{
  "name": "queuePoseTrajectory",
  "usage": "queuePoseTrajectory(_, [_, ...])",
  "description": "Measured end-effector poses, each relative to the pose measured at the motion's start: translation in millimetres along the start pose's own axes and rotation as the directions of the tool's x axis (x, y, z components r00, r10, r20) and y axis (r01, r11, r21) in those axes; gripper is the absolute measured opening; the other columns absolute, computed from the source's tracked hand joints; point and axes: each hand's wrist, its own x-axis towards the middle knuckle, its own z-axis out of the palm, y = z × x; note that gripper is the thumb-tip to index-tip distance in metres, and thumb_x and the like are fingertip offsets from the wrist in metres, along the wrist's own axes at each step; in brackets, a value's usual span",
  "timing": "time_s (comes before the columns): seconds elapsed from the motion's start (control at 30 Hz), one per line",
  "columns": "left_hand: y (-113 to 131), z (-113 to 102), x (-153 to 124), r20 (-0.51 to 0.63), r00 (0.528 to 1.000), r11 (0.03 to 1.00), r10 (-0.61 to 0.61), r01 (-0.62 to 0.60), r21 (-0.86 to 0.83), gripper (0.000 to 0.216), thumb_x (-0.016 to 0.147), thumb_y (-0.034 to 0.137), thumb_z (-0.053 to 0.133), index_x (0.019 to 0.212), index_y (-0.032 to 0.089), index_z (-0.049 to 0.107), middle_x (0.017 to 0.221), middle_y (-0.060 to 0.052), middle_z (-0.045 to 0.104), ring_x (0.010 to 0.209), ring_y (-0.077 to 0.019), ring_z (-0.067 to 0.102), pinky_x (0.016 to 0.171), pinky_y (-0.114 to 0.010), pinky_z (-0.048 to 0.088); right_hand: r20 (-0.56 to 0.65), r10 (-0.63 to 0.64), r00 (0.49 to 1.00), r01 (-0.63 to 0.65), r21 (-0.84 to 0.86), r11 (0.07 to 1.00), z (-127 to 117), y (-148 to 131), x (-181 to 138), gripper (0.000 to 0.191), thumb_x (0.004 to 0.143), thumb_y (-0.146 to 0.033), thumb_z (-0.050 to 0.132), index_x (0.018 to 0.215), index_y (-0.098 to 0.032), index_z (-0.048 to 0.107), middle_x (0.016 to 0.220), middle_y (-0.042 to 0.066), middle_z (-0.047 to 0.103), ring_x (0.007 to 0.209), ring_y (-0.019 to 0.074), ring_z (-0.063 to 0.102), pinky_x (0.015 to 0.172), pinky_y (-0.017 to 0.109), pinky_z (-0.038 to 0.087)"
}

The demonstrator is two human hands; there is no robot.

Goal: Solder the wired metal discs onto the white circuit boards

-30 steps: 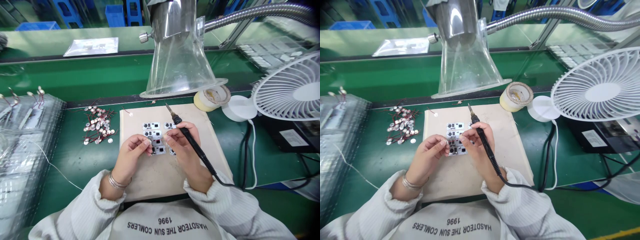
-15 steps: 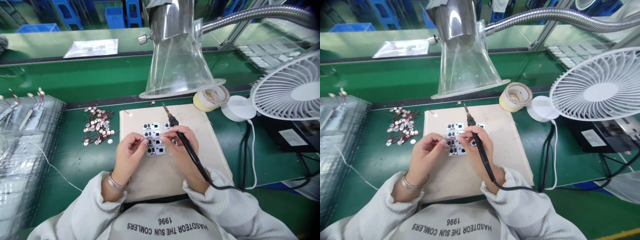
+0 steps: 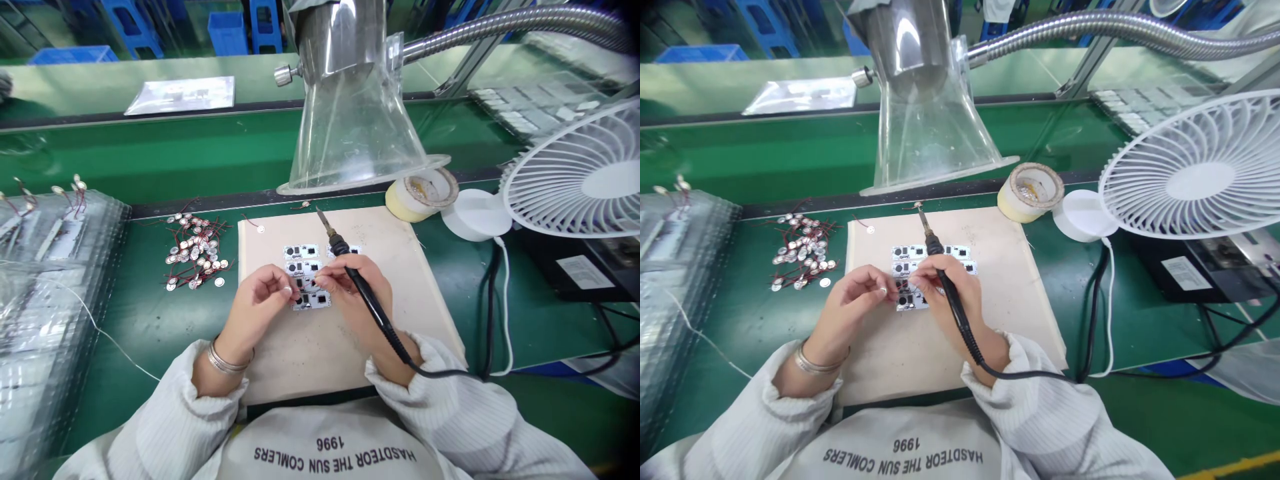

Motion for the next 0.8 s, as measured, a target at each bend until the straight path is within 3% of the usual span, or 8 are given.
queuePoseTrajectory(0.13, [2.0, 2.6, -1.9, 0.029, 0.999, 0.974, 0.013, -0.02, 0.225, 0.015, 0.09, 0.031, 0.061, 0.095, 0.018, 0.069, 0.087, -0.005, 0.072, 0.081, -0.0182, 0.067, 0.077, -0.029, 0.052, 0.148, -0.097, 0.984, 0.131, -0.24, 0.962, -2.6, -4.7, 0.3, 0.006, 0.085, -0.023, 0.072, 0.084, -0.027, 0.068, 0.081, -0.003, 0.074, 0.073, 0.0149, 0.071, 0.071, 0.026, 0.058])
queuePoseTrajectory(0.27, [-0.2, 3.2, -1.6, 0.069, 0.995, 0.919, 0.079, -0.099, 0.382, 0.016, 0.09, 0.029, 0.061, 0.086, 0.022, 0.075, 0.069, -0.002, 0.073, 0.065, -0.0163, 0.065, 0.067, -0.026, 0.05, 0.154, -0.103, 0.983, 0.146, -0.308, 0.94, -3.3, -6.1, 0.6, 0.002, 0.086, -0.027, 0.071, 0.085, -0.027, 0.069, 0.082, -0.002, 0.075, 0.074, 0.0163, 0.071, 0.07, 0.027, 0.059])
queuePoseTrajectory(0.5, [1.3, 2.0, -0.8, 0.064, 0.997, 0.917, 0.043, -0.065, 0.393, 0.014, 0.085, 0.027, 0.067, 0.091, 0.025, 0.079, 0.066, -0.001, 0.075, 0.061, -0.0181, 0.067, 0.066, -0.028, 0.051, 0.041, -0.127, 0.991, 0.133, -0.228, 0.965, -3.7, -3.6, -0.6, 0.008, 0.088, -0.025, 0.071, 0.095, -0.028, 0.068, 0.089, -0.002, 0.075, 0.079, 0.0155, 0.072, 0.075, 0.029, 0.06])
queuePoseTrajectory(0.63, [6.2, 3.1, -1.1, 0.102, 0.994, 0.898, 0.047, -0.087, 0.431, 0.014, 0.085, 0.026, 0.065, 0.078, 0.023, 0.077, 0.063, -0.001, 0.072, 0.059, -0.0163, 0.064, 0.06, -0.024, 0.046, 0.044, -0.102, 0.994, 0.108, -0.179, 0.978, -3.6, -2.7, -1.7, 0.01, 0.087, -0.025, 0.072, 0.096, -0.029, 0.067, 0.088, -0.002, 0.074, 0.078, 0.0155, 0.071, 0.075, 0.03, 0.061])
queuePoseTrajectory(0.8, [8.1, 1.2, -1.5, 0.042, 0.999, 0.914, 0.013, -0.029, 0.404, 0.018, 0.085, 0.031, 0.065, 0.073, 0.019, 0.073, 0.058, -0.001, 0.066, 0.053, -0.0127, 0.055, 0.052, -0.021, 0.041, 0.003, -0.051, 0.999, 0.051, -0.051, 0.997, -5.0, -0.7, -0.5, 0.012, 0.091, -0.027, 0.067, 0.102, -0.028, 0.064, 0.092, 0.0, 0.075, 0.081, 0.0163, 0.072, 0.075, 0.032, 0.061])
